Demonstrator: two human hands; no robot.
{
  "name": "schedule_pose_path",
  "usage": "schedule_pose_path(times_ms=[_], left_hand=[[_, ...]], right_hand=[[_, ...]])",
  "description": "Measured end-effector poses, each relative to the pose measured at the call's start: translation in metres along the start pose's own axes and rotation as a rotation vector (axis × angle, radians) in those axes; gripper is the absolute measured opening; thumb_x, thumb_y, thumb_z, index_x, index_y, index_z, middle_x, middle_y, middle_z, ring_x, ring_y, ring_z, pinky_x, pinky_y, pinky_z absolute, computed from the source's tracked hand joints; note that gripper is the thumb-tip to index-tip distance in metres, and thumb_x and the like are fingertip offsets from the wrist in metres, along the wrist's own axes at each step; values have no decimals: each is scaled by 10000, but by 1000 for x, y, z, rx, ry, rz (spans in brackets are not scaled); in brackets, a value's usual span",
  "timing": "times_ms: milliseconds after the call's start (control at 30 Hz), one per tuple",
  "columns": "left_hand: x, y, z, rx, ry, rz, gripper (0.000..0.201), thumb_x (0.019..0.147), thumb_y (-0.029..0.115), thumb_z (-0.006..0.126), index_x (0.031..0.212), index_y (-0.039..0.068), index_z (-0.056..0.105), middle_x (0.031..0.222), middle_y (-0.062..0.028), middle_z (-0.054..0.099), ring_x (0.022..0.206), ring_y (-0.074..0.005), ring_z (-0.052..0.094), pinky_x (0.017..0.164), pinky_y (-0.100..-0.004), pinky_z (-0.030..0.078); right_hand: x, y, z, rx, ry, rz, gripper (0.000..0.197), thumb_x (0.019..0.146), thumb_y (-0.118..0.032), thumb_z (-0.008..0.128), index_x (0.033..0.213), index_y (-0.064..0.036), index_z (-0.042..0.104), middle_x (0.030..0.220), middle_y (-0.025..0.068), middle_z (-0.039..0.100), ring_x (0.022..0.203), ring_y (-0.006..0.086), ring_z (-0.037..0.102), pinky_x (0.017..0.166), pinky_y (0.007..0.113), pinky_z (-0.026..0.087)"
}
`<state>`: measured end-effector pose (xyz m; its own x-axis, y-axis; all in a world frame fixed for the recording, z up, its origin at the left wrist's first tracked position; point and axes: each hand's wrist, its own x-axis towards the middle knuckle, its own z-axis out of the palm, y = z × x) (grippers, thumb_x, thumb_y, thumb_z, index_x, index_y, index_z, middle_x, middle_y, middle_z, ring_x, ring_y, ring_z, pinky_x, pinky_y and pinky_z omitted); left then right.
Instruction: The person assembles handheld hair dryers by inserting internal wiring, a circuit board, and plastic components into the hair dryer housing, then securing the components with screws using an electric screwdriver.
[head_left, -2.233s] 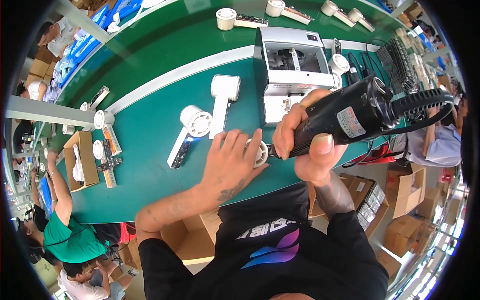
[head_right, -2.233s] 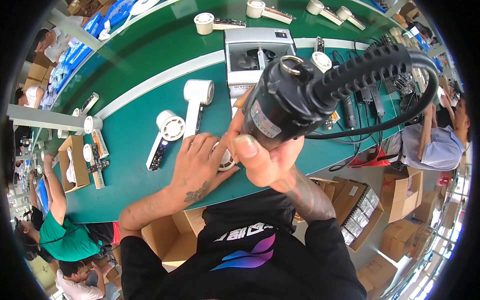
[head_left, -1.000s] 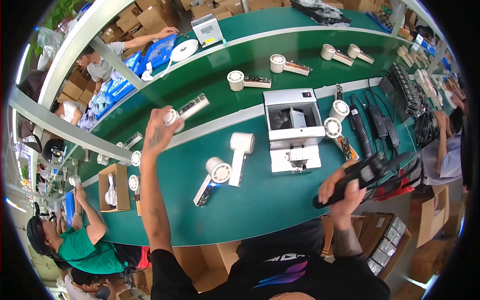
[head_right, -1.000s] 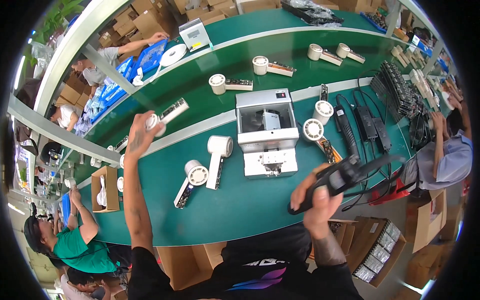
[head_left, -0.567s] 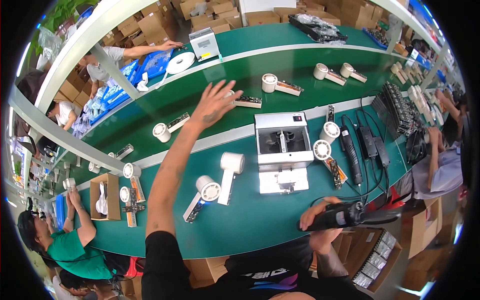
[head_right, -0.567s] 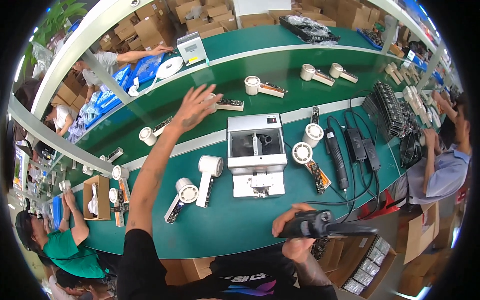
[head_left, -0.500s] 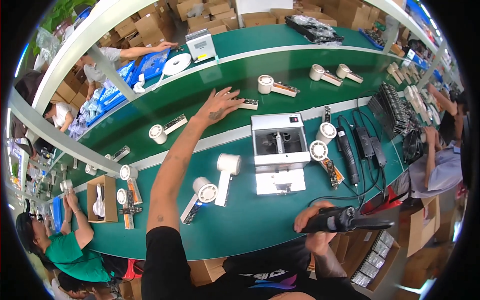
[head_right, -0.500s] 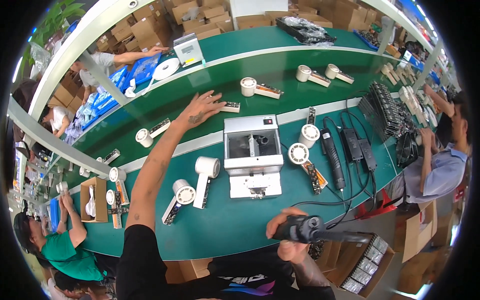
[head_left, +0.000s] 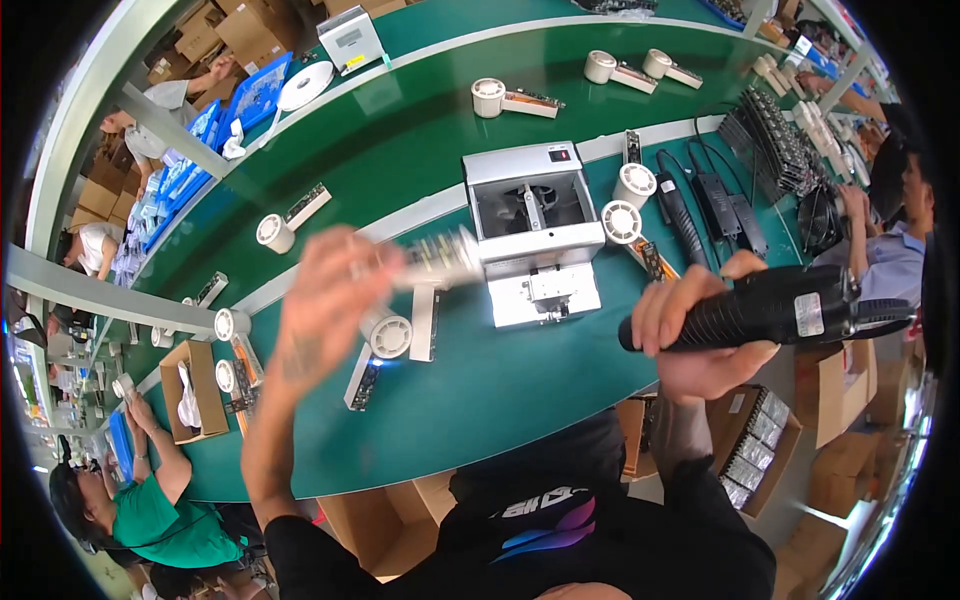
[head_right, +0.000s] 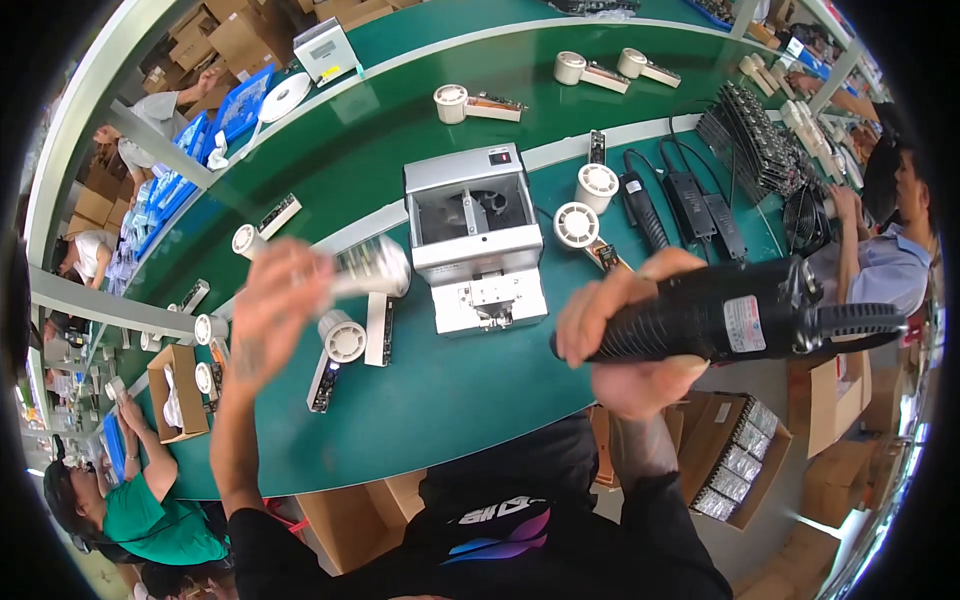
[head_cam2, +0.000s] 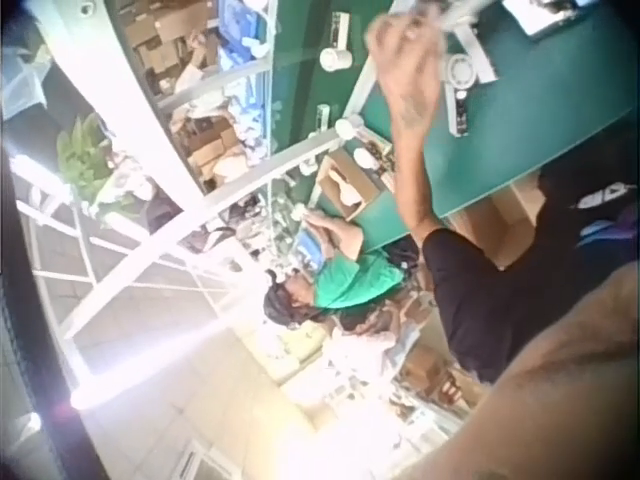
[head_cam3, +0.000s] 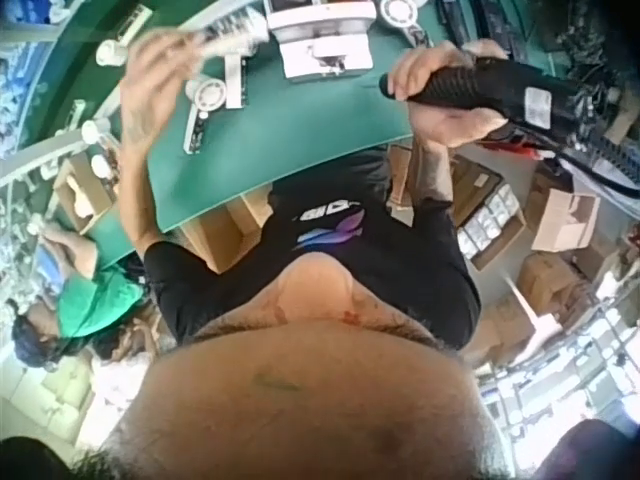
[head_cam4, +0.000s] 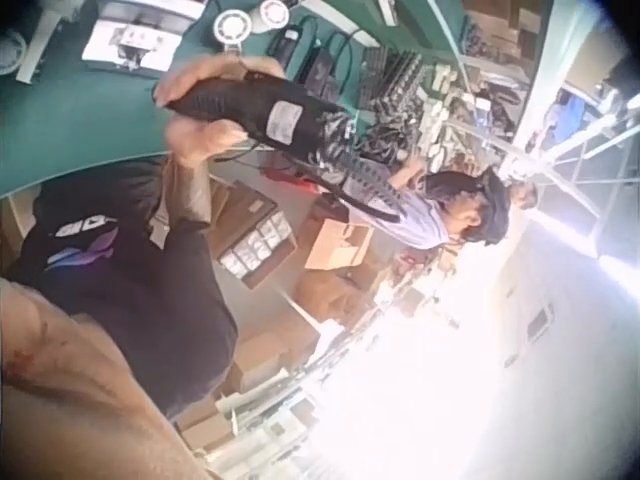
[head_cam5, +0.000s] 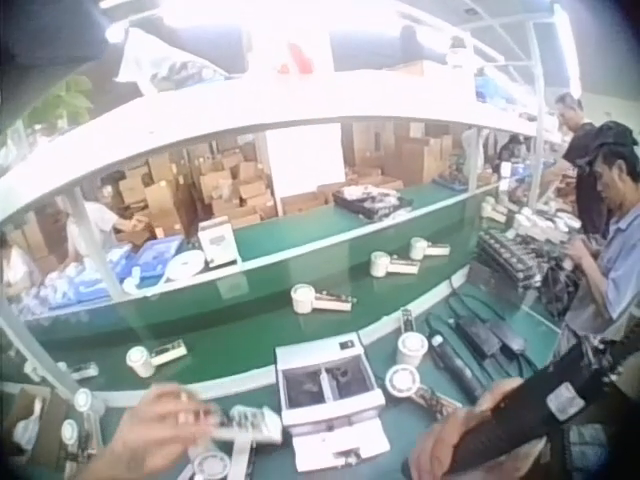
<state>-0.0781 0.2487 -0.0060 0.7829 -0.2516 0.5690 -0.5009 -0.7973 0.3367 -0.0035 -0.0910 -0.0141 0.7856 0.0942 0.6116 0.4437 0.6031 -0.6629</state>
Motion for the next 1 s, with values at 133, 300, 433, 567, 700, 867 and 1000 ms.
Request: schedule_pose_path(times_ms=[133,300,433,567,700,867,1000], left_hand=[[-47,84,28,101,-248,31,516,764,31,713,1257,183,734,1210,-41,669,1124,-302,594,901,-399,515],[-77,107,90,126,-304,-39,612,705,20,709,1299,166,704,1243,-57,624,1147,-319,565,894,-444,496],[-80,110,104,281,-283,-90,530,766,68,674,1287,161,702,1259,-69,609,1163,-297,557,903,-464,472],[-74,105,103,401,-177,82,411,821,118,648,1225,83,714,1266,-96,630,1155,-280,590,955,-512,478],[-84,94,117,321,-170,142,374,819,122,658,1175,26,721,1270,-120,643,1121,-258,613,993,-529,470],[-82,90,119,295,-170,163,380,820,118,654,1168,-23,707,1244,-137,640,1085,-246,617,982,-499,482],[-81,92,119,307,-174,169,382,820,119,649,1167,-29,707,1235,-142,639,1077,-247,613,977,-489,485]], right_hand=[[15,20,30,-83,-47,88,1002,878,-837,503,1466,-70,241,613,68,490,423,186,482,403,331,440],[16,46,49,-255,-200,30,884,893,-683,664,1299,63,414,642,93,596,493,137,535,464,273,426],[16,50,55,-327,-222,82,837,943,-657,595,1240,102,406,634,73,585,479,111,515,473,243,414],[-6,45,42,-221,-220,255,914,900,-705,636,1278,78,352,606,81,542,475,148,535,437,273,427],[-20,34,30,-192,-94,327,953,836,-774,656,1350,-44,320,616,61,483,452,176,499,433,320,437],[-20,43,28,-188,-92,343,923,854,-770,636,1333,-47,320,617,59,480,449,172,494,431,315,436],[-23,48,24,-197,-103,340,907,857,-759,644,1318,-47,322,621,63,484,448,173,493,434,318,441]])
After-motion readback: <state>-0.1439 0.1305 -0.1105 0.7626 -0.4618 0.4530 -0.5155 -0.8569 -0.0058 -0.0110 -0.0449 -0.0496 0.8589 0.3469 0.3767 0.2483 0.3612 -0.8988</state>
